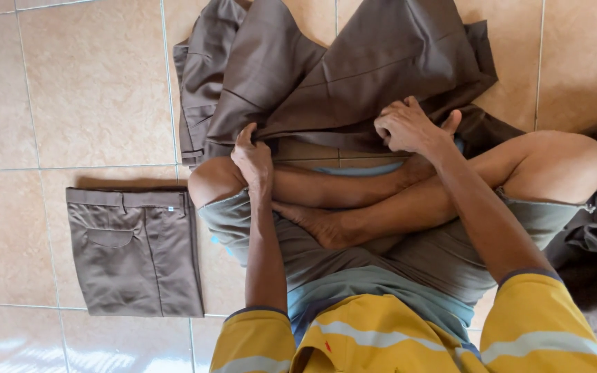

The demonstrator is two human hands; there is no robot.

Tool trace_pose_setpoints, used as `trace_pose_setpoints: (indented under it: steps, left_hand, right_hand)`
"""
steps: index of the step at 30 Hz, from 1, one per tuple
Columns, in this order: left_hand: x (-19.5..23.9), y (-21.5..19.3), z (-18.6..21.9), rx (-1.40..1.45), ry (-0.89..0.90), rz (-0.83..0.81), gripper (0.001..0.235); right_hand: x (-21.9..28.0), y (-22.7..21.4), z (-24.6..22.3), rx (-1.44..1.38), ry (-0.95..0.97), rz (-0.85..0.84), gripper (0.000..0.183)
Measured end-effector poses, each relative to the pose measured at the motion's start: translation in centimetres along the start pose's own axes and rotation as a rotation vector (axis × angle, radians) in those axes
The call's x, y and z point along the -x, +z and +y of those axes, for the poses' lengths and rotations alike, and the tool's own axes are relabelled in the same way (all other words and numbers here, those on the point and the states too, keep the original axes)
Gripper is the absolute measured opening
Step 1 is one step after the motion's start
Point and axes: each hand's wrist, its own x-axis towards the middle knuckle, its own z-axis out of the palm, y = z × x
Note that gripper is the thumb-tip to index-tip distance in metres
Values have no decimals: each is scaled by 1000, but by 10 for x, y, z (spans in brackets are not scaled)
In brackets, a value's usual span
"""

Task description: The person sits on a tiled floor and folds brown trousers by hand. They unfold the trousers, align the legs, fold them lengthwise, then fold the bottom up and the top down to create a compact rectangle. The folded trousers are placed beside a previously folded pair.

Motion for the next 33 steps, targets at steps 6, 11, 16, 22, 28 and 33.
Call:
trace_pose_setpoints:
  steps: [6, 11, 16, 22, 28, 33]
  left_hand:
    - [-1, -16, 21, 116, -53, 310, 46]
    - [-3, -19, 31, 225, -85, 424, 45]
    - [-4, -23, 35, 181, 38, 444, 46]
    - [-4, -24, 34, 150, 6, 382, 46]
    - [-5, -24, 33, 109, -10, 343, 45]
    - [-3, -26, 38, 127, -35, 294, 40]
  right_hand:
    - [25, -48, -30, -98, 39, -110, 55]
    - [1, 9, 28, -82, 345, 74, 59]
    - [15, -30, 40, -118, 595, 246, 105]
    - [26, -33, 73, -244, 737, 233, 92]
    - [-14, 2, 100, -459, 657, 515, 11]
    - [-8, -34, 102, -1066, 662, 973, 25]
